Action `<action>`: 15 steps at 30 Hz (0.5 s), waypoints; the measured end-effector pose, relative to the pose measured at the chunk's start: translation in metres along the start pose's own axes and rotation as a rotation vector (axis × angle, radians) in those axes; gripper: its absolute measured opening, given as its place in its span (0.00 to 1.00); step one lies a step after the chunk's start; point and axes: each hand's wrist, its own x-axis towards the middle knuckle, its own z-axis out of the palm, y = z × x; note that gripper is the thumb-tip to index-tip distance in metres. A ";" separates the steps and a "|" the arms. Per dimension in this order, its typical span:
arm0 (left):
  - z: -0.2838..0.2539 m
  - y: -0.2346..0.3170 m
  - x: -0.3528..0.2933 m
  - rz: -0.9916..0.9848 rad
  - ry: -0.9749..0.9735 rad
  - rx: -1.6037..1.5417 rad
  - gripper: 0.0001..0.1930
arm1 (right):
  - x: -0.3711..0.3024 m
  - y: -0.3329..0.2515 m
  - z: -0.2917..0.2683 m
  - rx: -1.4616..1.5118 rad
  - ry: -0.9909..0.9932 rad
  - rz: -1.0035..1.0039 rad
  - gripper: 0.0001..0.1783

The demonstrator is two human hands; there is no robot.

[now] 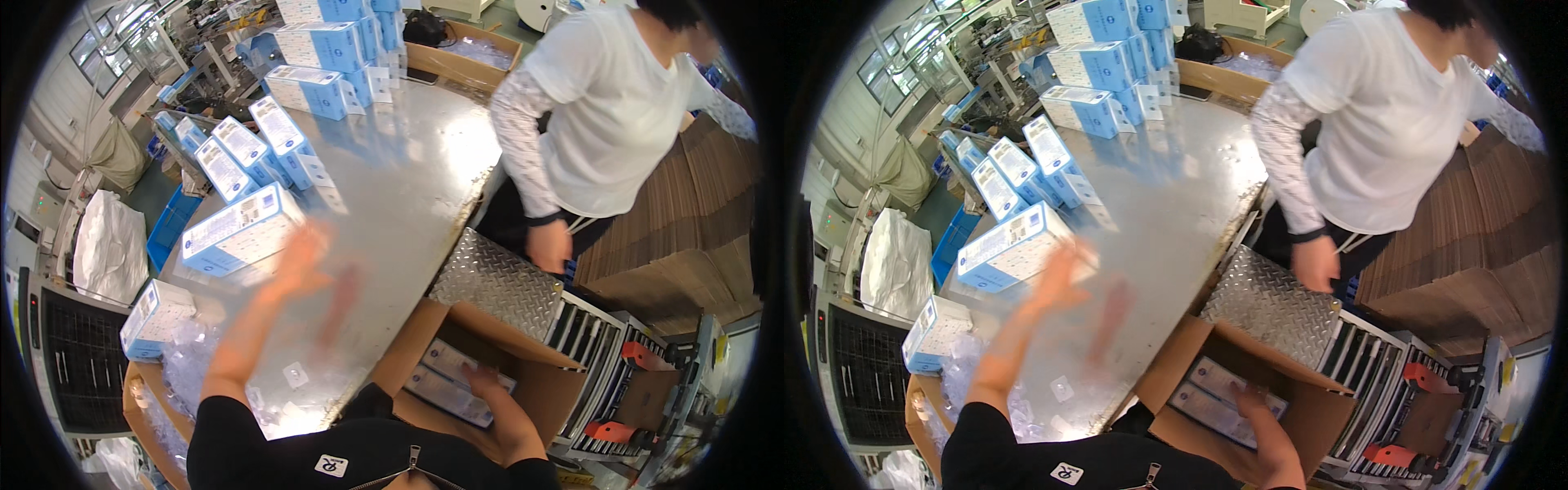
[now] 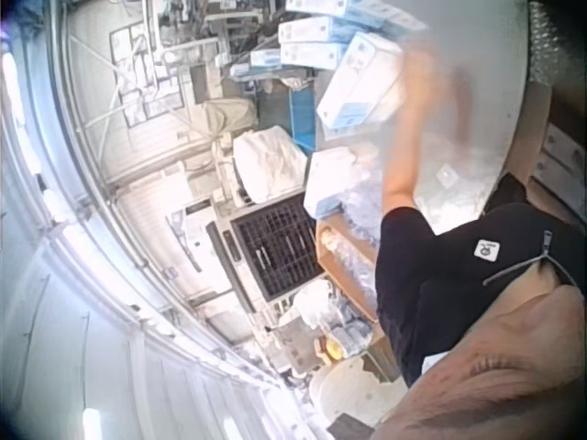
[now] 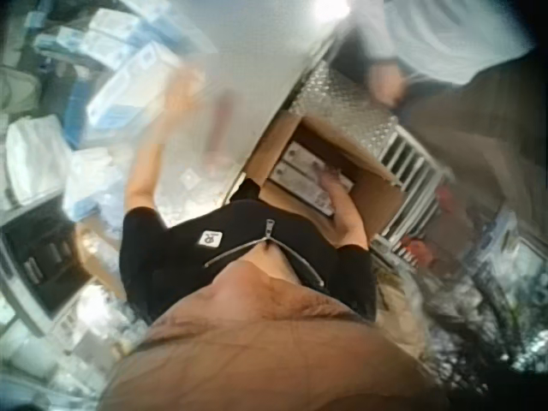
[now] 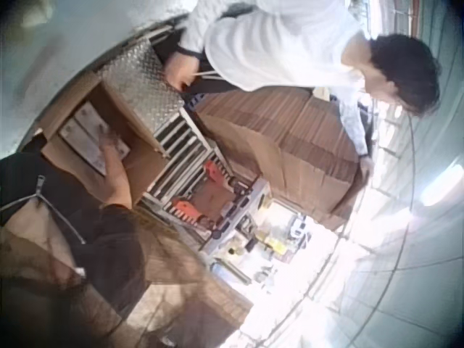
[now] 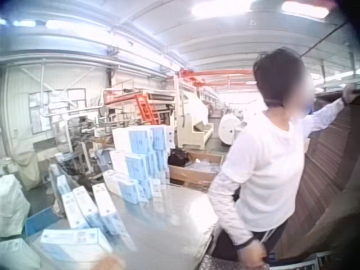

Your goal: The person packs boxes with rectangular product packages by hand on an assembly line, closes the box flaps, and places them onto a conveyor belt.

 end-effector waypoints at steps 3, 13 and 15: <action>-0.078 -0.135 -0.018 -0.378 -0.156 0.407 0.59 | -0.008 -0.028 -0.083 0.573 0.013 -0.257 0.34; -0.048 -0.080 0.019 0.140 -0.221 -0.178 0.33 | -0.011 -0.199 -0.336 0.058 0.771 -0.456 0.46; -0.062 -0.122 0.064 -0.349 0.061 0.120 0.26 | -0.004 -0.206 -0.347 0.038 0.602 -0.525 0.48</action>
